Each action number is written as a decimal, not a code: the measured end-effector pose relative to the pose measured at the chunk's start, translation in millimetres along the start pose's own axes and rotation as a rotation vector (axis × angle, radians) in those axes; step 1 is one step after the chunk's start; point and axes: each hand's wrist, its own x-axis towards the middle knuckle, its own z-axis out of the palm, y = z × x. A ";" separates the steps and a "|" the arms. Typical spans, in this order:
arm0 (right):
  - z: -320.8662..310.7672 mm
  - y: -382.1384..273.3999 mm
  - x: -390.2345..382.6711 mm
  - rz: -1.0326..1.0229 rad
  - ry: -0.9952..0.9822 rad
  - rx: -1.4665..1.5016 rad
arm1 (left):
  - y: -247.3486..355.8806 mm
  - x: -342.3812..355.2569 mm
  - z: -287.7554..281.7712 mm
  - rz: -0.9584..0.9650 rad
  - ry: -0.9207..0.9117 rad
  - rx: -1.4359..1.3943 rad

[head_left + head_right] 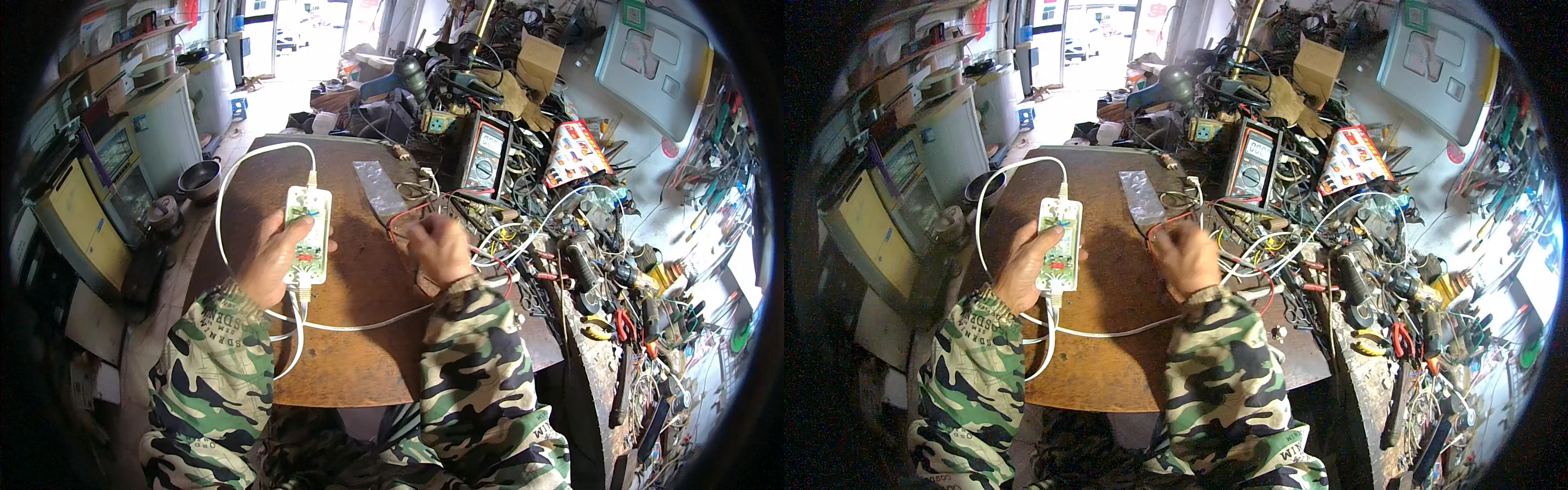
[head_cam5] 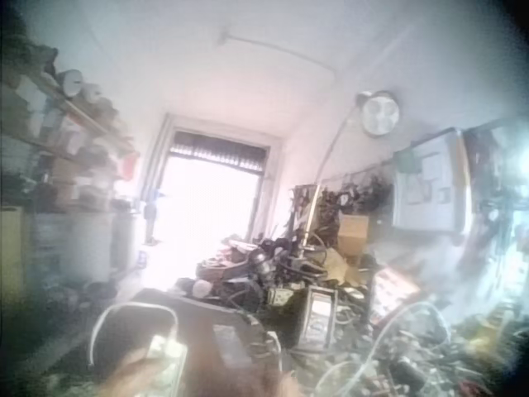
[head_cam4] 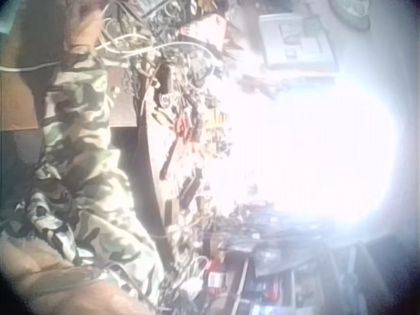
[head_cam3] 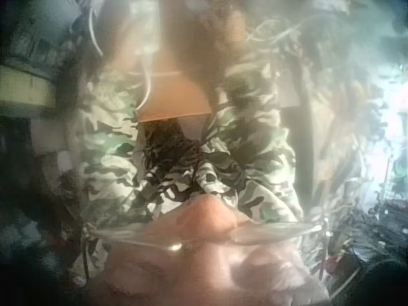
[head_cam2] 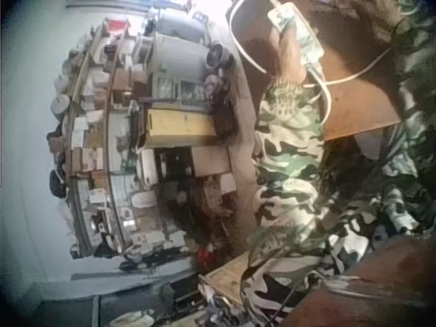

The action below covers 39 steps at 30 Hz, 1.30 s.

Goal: The person uses a screwdriver to open a white power strip and then uses a multimeter to test the internal circuit board. They repeatedly probe different points on the board with the multimeter leads while holding the device.

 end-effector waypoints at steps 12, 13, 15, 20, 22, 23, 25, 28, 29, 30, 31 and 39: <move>-64.5 27.0 10.6 0.051 0.185 -0.697 | 2.9 -3.9 1.7 0.001 0.021 0.020; -61.7 32.8 9.6 0.137 0.129 -0.825 | 1.1 -3.0 2.1 -0.003 0.018 0.021; -64.4 32.1 10.6 0.340 -0.065 -0.903 | 0.4 -2.1 2.5 -0.001 0.001 0.024; -56.7 33.2 14.2 0.373 -0.016 -0.913 | 4.7 -5.9 -1.1 0.002 0.023 0.017; -61.1 25.4 8.9 0.149 0.129 -0.841 | 5.3 -5.1 0.0 -0.007 0.009 0.025; -64.5 19.5 6.8 0.011 0.196 -0.784 | 4.8 -4.9 1.3 -0.014 0.001 0.028; -60.5 -1.1 10.7 -0.018 0.316 -0.571 | 5.6 -4.9 3.6 -0.017 0.008 0.010; -37.6 -29.5 11.6 -0.244 0.379 -0.230 | 6.1 -7.7 -2.0 -0.007 0.039 -0.005; -24.2 -35.0 8.9 -0.303 0.349 -0.177 | 4.7 -8.1 -5.8 -0.009 0.054 -0.003; -21.3 -43.5 2.3 -0.283 0.290 -0.111 | 6.7 -7.5 -3.2 -0.015 0.046 -0.005; -18.2 -51.4 -4.3 -0.265 0.229 -0.041 | 7.7 -7.3 -0.8 -0.019 0.033 -0.002; 12.1 -64.5 -13.1 0.042 -0.286 0.595 | 12.1 -12.1 -3.2 -0.006 0.049 0.021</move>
